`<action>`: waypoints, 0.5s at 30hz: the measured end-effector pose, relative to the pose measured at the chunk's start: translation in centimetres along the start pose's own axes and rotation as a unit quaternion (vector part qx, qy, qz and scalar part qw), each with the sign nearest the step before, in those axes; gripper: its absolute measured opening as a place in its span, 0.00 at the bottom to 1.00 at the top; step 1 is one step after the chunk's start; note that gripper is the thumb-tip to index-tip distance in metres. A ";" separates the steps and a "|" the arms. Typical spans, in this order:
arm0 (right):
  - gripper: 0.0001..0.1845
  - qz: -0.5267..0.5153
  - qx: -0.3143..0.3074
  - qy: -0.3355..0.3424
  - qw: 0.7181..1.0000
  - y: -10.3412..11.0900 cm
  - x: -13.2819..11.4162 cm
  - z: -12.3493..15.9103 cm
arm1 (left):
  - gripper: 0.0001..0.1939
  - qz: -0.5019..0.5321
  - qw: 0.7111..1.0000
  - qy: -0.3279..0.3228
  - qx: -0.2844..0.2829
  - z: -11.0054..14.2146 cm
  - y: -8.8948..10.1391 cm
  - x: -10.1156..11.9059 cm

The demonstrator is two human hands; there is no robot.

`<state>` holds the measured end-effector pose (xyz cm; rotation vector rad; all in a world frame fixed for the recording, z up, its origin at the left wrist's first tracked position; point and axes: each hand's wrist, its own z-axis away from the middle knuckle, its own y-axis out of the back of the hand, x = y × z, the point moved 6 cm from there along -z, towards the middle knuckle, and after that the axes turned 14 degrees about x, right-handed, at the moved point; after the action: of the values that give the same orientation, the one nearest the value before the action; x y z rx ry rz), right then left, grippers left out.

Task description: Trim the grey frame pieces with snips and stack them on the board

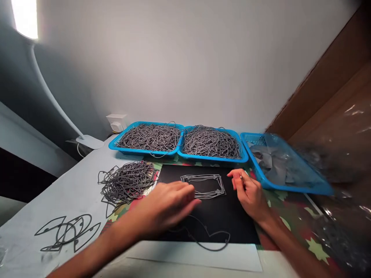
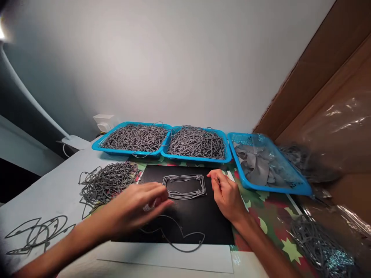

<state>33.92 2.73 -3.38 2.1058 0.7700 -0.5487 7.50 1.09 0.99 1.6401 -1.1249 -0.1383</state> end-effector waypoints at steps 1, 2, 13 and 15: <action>0.22 -0.007 -0.030 0.000 1.000 0.0 -0.7 0.1 | 0.19 0.015 1.000 0.006 -0.026 -0.2 0.8 -1.3; 0.21 -0.015 -0.070 0.003 0.997 -0.1 -1.4 0.2 | 0.20 0.040 0.996 0.027 -0.072 -0.2 1.3 -2.6; 0.13 -0.010 -0.414 0.064 0.908 -1.6 -5.8 4.7 | 0.11 0.130 0.951 0.133 -0.246 2.1 0.5 -5.2; 0.09 -0.005 -0.421 0.074 0.904 -1.9 -5.9 5.0 | 0.08 0.142 0.952 0.126 -0.240 2.1 0.4 -4.9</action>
<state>27.83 -2.35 -3.66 1.3364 0.8958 -0.0190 3.37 3.16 -1.67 1.0207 -1.0204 -0.0120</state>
